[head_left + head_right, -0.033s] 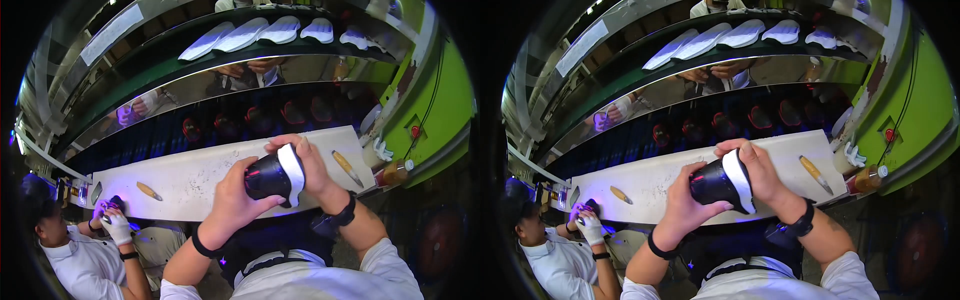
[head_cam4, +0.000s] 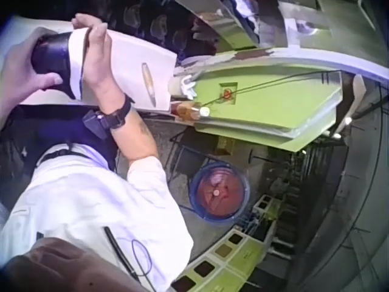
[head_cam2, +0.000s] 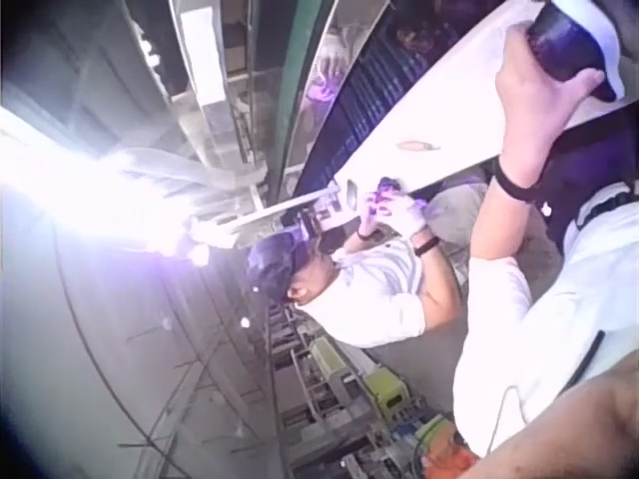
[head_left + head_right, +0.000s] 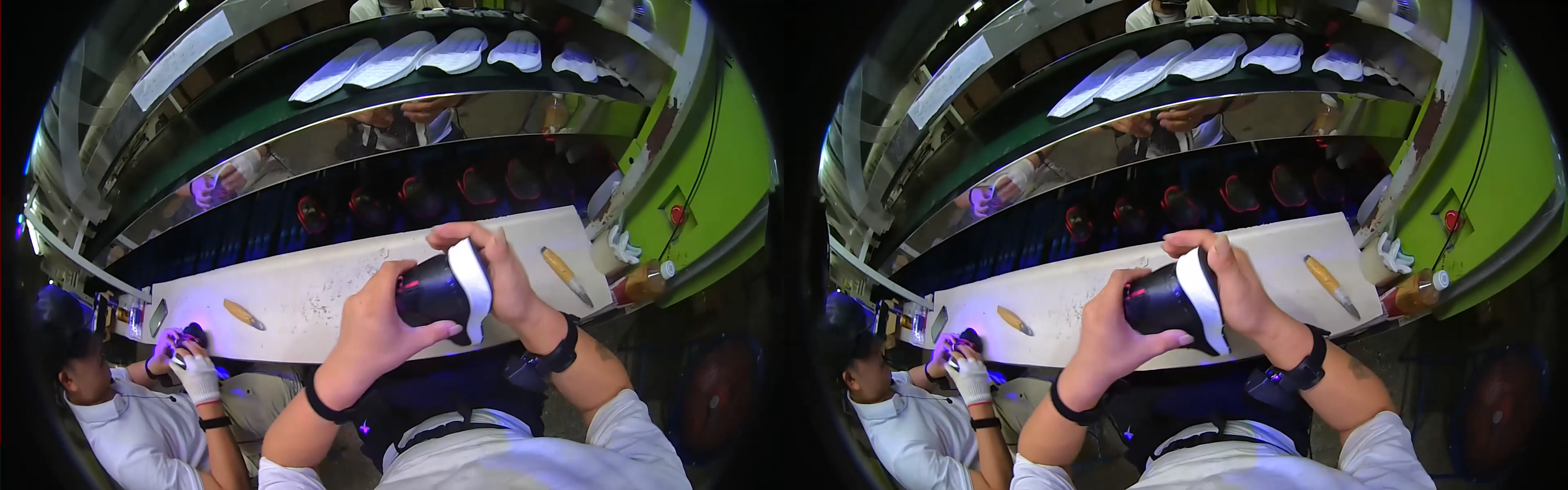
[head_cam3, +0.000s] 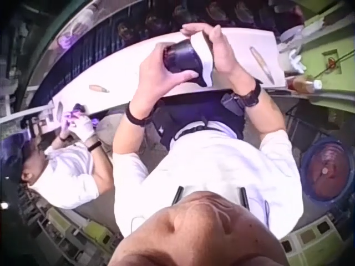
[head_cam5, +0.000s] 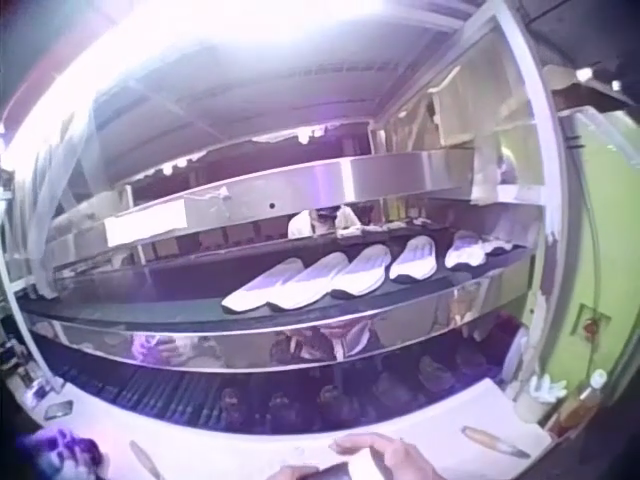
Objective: The person is shown checking and assembling shoe parts on a production conveyor line, involving fitting outsoles and insoles.
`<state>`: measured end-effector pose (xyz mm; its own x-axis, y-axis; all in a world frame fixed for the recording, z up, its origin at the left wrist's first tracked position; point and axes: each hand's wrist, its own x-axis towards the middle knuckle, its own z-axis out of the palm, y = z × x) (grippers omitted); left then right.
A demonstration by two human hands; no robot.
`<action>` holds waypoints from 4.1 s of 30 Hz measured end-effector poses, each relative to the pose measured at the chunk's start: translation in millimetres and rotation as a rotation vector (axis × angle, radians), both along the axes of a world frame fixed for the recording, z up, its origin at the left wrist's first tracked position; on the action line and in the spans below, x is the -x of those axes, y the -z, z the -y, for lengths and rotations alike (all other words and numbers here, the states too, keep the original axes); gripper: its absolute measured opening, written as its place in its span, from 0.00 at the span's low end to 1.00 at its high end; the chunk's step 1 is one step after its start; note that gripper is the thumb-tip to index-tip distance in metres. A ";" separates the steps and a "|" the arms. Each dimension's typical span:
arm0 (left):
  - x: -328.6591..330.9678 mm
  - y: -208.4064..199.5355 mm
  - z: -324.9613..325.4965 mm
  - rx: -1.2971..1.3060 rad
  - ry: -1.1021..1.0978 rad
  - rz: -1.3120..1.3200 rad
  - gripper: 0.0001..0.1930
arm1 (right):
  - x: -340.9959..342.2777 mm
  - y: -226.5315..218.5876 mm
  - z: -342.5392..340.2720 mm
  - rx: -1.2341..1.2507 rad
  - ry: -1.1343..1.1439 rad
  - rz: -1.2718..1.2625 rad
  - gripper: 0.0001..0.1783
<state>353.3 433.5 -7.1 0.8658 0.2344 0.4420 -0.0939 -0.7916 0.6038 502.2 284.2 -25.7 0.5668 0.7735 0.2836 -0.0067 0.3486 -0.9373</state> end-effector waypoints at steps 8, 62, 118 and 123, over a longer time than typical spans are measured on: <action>17.1 -21.3 -12.4 0.062 -0.032 -0.355 0.38 | 35.2 18.2 -14.3 0.043 0.131 0.267 0.43; -27.2 126.9 -194.1 0.730 -0.464 -0.112 0.35 | -87.7 -120.4 30.0 -0.071 0.480 0.421 0.39; 33.1 25.3 53.0 0.658 0.097 0.290 0.22 | 51.0 10.4 74.7 0.069 0.158 0.235 0.27; 55.6 33.0 63.5 0.298 0.058 0.190 0.24 | 62.3 17.9 76.6 0.119 0.201 0.252 0.27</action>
